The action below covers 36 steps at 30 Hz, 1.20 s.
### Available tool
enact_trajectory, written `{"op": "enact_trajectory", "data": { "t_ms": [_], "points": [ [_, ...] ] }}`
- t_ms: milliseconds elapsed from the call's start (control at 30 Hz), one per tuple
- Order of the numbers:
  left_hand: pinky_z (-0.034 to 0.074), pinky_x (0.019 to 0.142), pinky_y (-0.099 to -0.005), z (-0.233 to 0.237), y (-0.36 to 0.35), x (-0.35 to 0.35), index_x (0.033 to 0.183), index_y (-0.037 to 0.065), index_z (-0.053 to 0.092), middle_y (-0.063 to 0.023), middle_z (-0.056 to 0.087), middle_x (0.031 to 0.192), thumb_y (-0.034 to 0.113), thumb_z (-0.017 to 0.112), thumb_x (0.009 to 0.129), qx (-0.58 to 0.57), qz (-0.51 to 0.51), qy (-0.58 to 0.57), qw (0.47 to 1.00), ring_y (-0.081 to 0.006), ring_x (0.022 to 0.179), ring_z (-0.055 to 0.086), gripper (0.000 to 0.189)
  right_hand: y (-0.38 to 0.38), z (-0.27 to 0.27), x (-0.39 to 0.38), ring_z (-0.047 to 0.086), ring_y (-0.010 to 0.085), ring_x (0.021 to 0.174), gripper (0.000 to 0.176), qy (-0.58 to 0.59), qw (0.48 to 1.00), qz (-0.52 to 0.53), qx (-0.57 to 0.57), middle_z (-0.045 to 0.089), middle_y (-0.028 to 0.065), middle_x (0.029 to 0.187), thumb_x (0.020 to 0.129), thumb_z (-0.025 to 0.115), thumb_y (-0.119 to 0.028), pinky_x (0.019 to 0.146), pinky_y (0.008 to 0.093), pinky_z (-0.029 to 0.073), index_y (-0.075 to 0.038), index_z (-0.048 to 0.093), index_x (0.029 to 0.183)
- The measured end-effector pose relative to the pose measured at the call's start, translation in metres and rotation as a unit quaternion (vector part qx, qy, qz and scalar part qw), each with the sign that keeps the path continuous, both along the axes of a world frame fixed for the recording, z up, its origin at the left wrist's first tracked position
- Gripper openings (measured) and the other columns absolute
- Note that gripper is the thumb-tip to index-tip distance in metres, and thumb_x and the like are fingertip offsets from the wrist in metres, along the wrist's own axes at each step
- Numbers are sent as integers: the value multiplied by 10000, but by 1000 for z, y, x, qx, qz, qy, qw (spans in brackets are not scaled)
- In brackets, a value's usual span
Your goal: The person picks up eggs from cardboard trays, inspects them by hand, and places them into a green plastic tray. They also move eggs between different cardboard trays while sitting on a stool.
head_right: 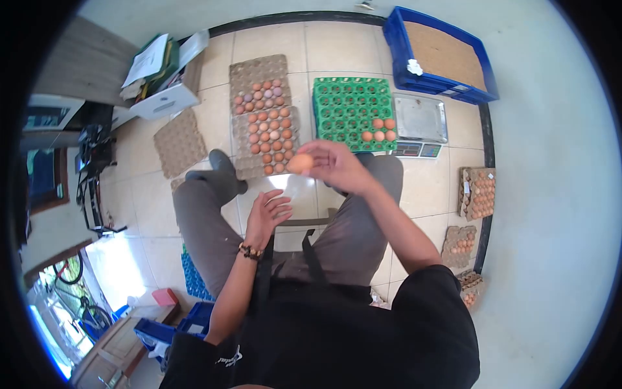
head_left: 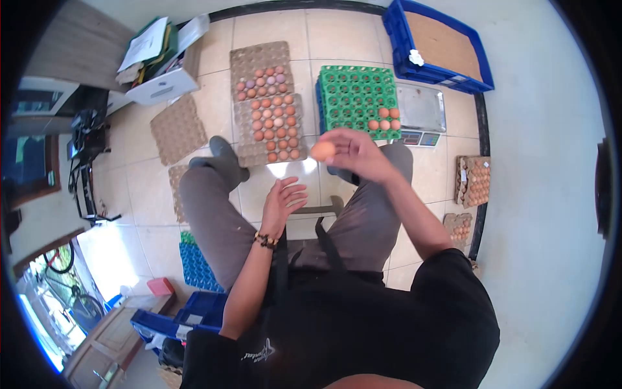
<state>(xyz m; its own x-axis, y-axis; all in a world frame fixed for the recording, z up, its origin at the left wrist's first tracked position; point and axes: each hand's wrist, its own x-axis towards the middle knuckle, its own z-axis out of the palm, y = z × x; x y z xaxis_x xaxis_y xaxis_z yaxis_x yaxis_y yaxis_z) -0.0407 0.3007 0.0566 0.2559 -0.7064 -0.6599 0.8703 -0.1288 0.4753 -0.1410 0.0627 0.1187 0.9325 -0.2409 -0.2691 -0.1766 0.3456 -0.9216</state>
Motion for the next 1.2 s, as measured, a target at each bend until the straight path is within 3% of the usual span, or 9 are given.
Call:
{"op": "enact_trajectory", "data": {
  "t_ms": [167,300,433,600,633,733,900,1067,1200],
  "points": [
    [545,782,-339,-1,20,0,1188,16,518,-90,629,996,434,342,1044,-89,35,10,995,-165,881,631,475,119,-13,3,609,352,1128,543,-2,919,74,-387,623,196,1225,821,690,-78,978,391,481,34,510,1321],
    [549,684,-311,-8,39,-4,1135,26,519,-68,620,920,438,350,1044,-45,128,5,991,-148,783,629,454,162,-15,8,425,413,1312,484,-52,862,47,-502,448,245,1411,880,579,-120,1103,461,340,61,495,1320],
    [535,738,-290,-15,37,-5,1192,67,510,-46,619,959,429,324,1044,-50,161,-26,985,-136,862,629,433,191,10,19,507,392,1235,453,-116,784,44,-609,509,236,1338,963,471,-231,1051,451,403,60,474,1311],
    [469,497,-247,-14,37,-6,1191,88,498,0,588,801,486,315,1030,-6,86,-34,996,-114,607,584,466,160,-9,54,568,344,1166,452,102,923,185,-321,577,241,1254,1002,409,-243,999,429,453,70,451,1326],
    [290,361,-234,-10,42,-1,1034,83,535,32,450,579,461,298,1029,-39,68,4,997,-84,395,383,446,158,-17,60,582,331,1145,445,112,959,167,-201,591,237,1233,1009,397,-243,984,422,465,70,456,1320],
    [181,362,-230,-2,41,7,875,83,535,60,276,469,424,280,1021,-175,57,98,978,-62,357,227,450,156,-43,69,626,285,1069,416,72,960,-14,270,635,214,1163,1028,362,-240,929,394,503,65,486,1282],
    [261,367,-226,0,41,18,894,127,573,58,388,518,390,298,1019,-74,128,189,971,-78,380,326,401,182,-22,65,652,273,988,265,-58,981,-29,-182,643,163,1134,1002,423,-160,837,399,536,-8,584,1148],
    [314,361,-224,17,25,11,954,162,531,54,521,660,461,325,1018,30,200,218,955,-83,405,407,368,178,-18,63,658,263,919,237,-59,866,93,-487,649,139,1061,997,447,-150,796,417,532,-15,598,1119],
    [240,349,-229,-2,32,12,782,167,451,73,419,580,468,316,1021,14,154,134,979,-69,405,339,407,168,-57,78,640,187,816,267,14,942,22,-335,625,91,966,1019,455,-234,691,359,534,-25,610,1077]
  ]
}}
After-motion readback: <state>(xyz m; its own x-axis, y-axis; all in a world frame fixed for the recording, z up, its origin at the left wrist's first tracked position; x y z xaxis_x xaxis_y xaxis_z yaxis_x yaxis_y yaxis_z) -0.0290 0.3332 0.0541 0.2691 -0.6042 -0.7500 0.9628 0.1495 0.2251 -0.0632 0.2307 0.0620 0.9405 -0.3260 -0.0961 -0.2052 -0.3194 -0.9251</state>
